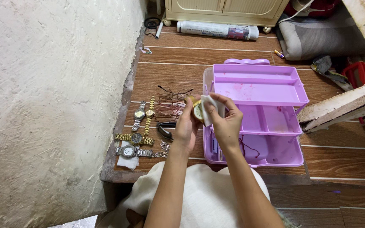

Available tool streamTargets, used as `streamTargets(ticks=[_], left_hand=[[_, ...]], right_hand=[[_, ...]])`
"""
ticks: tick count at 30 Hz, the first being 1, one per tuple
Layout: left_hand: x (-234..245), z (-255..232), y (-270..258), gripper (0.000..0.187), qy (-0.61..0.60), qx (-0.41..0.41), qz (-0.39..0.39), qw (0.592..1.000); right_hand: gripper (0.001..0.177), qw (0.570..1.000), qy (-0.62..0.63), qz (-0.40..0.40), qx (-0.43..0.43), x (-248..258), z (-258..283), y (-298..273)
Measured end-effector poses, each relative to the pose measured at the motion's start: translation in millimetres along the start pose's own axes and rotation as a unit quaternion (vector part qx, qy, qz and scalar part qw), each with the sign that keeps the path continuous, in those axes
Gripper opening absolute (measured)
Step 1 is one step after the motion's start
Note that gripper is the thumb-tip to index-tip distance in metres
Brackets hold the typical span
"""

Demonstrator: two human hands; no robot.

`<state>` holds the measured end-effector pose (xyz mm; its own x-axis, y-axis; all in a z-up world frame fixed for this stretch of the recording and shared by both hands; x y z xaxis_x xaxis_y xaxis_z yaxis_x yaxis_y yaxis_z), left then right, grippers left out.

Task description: The person sits on the floor and wipes accessories one at a time with a tissue, including eyeglasses, a necklace, and several wristwatches, then places the wiped items into the trays of a pink plastic organizer.

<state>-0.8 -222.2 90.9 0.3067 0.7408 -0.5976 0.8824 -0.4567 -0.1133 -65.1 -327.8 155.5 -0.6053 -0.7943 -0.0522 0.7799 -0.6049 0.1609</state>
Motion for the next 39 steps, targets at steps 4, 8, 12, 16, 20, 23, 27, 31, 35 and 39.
streamTargets(ticks=[4, 8, 12, 16, 20, 23, 27, 31, 35, 39], left_hand=[[1, -13, 2, 0.043, -0.079, -0.054, -0.009, 0.995], [4, -12, 1, 0.043, -0.029, -0.063, -0.02, 0.997], [7, -3, 5, 0.043, -0.015, -0.059, -0.033, 0.998], [9, 1, 10, 0.044, 0.014, -0.079, -0.03, 0.996], [7, 4, 7, 0.051, 0.018, -0.019, -0.037, 0.999], [2, -1, -1, 0.053, -0.049, 0.012, -0.005, 0.999], [-6, -14, -4, 0.051, -0.169, -0.027, 0.039, 0.984], [-3, -13, 1, 0.052, -0.196, -0.041, 0.038, 0.979], [2, -13, 5, 0.052, -0.198, -0.068, 0.039, 0.977], [7, -12, 5, 0.053, -0.18, -0.084, 0.02, 0.98]], right_hand=[[0.028, 0.999, -0.035, 0.024, 0.014, -5, -1, -5], [0.027, 0.998, -0.053, 0.023, -0.012, -4, -3, -3], [0.025, 0.999, -0.029, 0.019, 0.011, -1, 5, 4], [0.022, 0.999, -0.028, 0.029, 0.023, -11, 7, 15], [0.021, 0.995, -0.083, 0.038, 0.046, -30, 9, 25], [0.02, 0.98, -0.178, -0.002, 0.086, -34, 15, 18], [0.02, 0.946, -0.283, -0.038, 0.156, -36, 29, 2], [0.021, 0.921, -0.341, -0.031, 0.187, -38, 35, -11], [0.026, 0.919, -0.343, -0.021, 0.195, -37, 38, -21], [0.034, 0.93, -0.327, 0.004, 0.167, -34, 35, -27]])
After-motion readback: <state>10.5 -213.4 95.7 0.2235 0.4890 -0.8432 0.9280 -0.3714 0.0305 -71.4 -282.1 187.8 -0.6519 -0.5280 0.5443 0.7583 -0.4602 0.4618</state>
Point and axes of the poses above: each hand's wrist, its own y-axis towards the middle knuckle, its own x-axis out of the back of the hand, z = x × y, the point moved 7 cm from there along y, towards the middle knuckle, and after that the axes turned 6 degrees about -x, right-handed, at the moved point
